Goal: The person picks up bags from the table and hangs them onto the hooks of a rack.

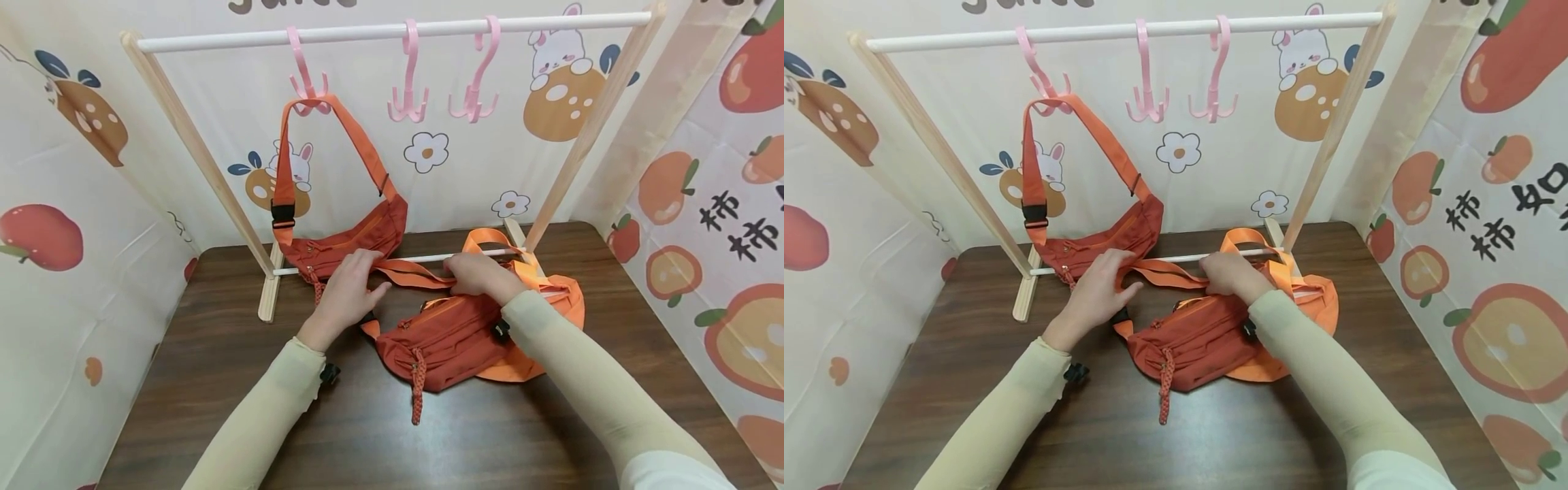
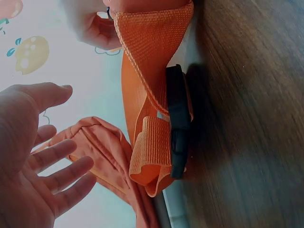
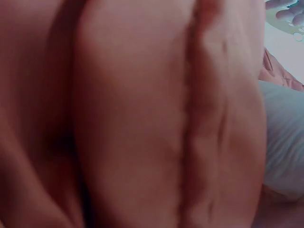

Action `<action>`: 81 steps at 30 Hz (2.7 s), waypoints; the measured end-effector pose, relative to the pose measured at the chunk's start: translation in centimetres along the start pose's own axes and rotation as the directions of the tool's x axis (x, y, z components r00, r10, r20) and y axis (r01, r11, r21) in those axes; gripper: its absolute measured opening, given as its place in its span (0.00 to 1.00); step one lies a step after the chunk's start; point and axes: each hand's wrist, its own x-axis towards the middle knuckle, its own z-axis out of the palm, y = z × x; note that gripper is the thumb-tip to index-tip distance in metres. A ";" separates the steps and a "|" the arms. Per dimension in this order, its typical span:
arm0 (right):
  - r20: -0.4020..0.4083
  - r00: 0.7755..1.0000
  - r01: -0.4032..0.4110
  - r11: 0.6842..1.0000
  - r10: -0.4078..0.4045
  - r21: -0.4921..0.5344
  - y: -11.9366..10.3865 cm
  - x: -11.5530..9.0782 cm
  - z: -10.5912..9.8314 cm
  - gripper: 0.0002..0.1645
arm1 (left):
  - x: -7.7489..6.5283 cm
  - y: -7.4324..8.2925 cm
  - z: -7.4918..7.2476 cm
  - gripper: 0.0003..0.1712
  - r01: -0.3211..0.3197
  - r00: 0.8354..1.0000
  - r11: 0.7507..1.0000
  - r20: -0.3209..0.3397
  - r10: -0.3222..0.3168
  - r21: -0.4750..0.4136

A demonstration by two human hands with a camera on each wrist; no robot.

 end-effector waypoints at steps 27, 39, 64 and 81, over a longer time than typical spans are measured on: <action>-0.220 0.975 0.041 0.996 -0.024 0.074 -0.5 -1.6 -1.0 0.13 | 1.0 0.7 0.6 0.43 -0.052 0.998 0.999 -0.024 0.052 0.003; -0.299 0.954 0.059 0.997 -0.040 0.054 -1.5 -2.7 -3.1 0.19 | 2.8 1.9 1.5 0.54 -0.074 0.994 0.997 0.075 0.077 -0.037; -0.556 0.816 0.226 0.973 -0.160 0.053 -3.2 -5.2 -7.0 0.17 | 4.1 1.8 2.7 0.13 -0.037 0.994 0.997 0.101 0.044 -0.070; -0.644 0.756 0.323 0.923 -0.120 0.207 -3.7 -6.2 -9.0 0.15 | 4.0 1.4 0.7 0.15 0.053 0.999 0.976 0.018 -0.050 -0.209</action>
